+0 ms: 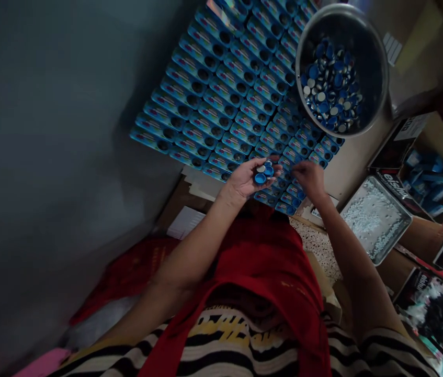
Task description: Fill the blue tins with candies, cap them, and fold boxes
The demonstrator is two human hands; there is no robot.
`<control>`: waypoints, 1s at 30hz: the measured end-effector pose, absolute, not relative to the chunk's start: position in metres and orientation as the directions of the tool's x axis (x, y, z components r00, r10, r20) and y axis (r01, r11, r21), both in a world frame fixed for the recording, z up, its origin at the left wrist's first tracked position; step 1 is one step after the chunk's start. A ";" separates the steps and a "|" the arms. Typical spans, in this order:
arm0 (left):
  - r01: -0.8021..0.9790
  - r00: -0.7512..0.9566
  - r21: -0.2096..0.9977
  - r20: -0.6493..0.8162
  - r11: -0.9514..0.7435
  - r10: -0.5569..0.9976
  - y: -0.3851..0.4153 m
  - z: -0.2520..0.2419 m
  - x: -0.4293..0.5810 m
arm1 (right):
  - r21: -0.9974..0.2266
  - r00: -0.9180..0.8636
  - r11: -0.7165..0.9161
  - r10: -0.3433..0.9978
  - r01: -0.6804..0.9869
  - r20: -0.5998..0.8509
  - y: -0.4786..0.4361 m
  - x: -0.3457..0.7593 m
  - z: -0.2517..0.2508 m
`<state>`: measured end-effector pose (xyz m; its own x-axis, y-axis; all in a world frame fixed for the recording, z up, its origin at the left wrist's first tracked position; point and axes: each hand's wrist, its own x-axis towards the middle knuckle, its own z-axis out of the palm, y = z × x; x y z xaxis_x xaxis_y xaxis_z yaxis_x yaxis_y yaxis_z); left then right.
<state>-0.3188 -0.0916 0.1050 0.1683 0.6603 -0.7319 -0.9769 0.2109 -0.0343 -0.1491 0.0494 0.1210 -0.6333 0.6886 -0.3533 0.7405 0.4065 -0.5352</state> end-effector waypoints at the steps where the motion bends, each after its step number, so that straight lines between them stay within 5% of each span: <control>1: -0.979 0.148 -0.010 -0.729 0.206 0.668 -0.094 0.107 -0.321 | -0.469 -0.620 0.434 0.688 0.769 -0.378 0.047 -0.145 0.118; 8: -0.974 0.141 0.012 -0.747 0.226 0.649 -0.104 0.099 -0.322 | -0.078 -0.522 0.566 0.688 0.821 -0.504 0.041 -0.162 0.102; 12: -0.978 0.140 -0.001 -0.745 0.210 0.652 -0.106 0.090 -0.317 | 0.002 -0.478 0.563 0.704 0.826 -0.524 0.051 -0.172 0.104; 16: -0.981 0.117 0.014 -0.748 0.192 0.654 -0.106 0.092 -0.315 | -0.124 -0.513 0.527 0.702 0.841 -0.495 0.047 -0.176 0.119; 21: -0.984 0.097 0.023 -0.758 0.174 0.645 -0.101 0.095 -0.310 | -0.673 -0.538 0.035 0.632 0.739 -0.558 0.033 -0.190 0.138; 27: -0.968 0.057 0.100 -0.805 0.230 0.591 -0.095 0.091 -0.304 | -0.673 -0.534 -0.382 0.415 0.633 -0.737 0.043 -0.194 0.133; 30: -0.976 0.045 0.093 -0.796 0.196 0.604 -0.100 0.093 -0.308 | -0.666 -0.480 -0.304 0.502 0.681 -0.720 0.046 -0.174 0.130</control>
<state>-0.3078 -0.0995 0.0930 0.0448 0.6035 -0.7961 -0.9762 0.1956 0.0933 -0.1741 0.0460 0.1296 -0.4797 0.5015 -0.7200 0.6815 -0.3039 -0.6658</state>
